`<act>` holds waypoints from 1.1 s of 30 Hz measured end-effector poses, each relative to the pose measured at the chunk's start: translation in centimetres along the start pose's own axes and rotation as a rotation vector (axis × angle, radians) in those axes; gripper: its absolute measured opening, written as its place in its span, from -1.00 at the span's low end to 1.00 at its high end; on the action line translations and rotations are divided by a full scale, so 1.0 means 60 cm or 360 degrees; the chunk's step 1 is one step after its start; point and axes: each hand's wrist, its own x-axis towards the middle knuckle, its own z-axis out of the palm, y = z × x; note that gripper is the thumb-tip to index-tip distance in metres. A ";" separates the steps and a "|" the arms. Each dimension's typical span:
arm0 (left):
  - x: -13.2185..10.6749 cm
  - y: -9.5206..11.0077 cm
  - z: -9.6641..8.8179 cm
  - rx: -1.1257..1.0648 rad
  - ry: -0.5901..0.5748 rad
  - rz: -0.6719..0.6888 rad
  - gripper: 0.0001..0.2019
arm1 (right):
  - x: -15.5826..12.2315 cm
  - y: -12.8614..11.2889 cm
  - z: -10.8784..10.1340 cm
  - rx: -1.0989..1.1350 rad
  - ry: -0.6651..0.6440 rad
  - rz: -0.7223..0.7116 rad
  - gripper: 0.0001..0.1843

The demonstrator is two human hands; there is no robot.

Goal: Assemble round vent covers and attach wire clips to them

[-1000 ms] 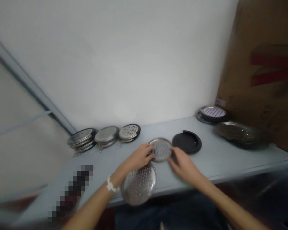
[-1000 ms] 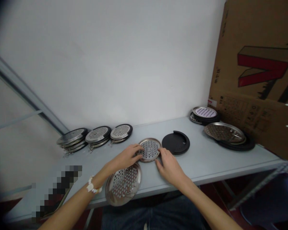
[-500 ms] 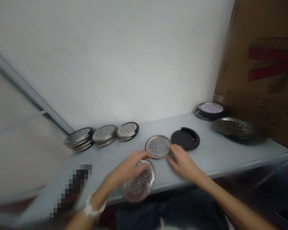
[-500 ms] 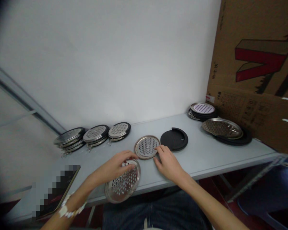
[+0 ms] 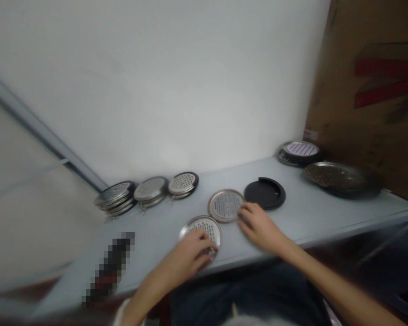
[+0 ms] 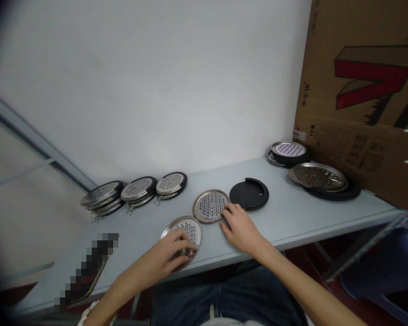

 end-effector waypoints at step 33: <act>0.067 -0.052 -0.068 0.0473 -0.0178 -0.0222 -0.75 | 0.000 -0.009 -0.005 -0.0067 -0.0087 -0.0050 -0.79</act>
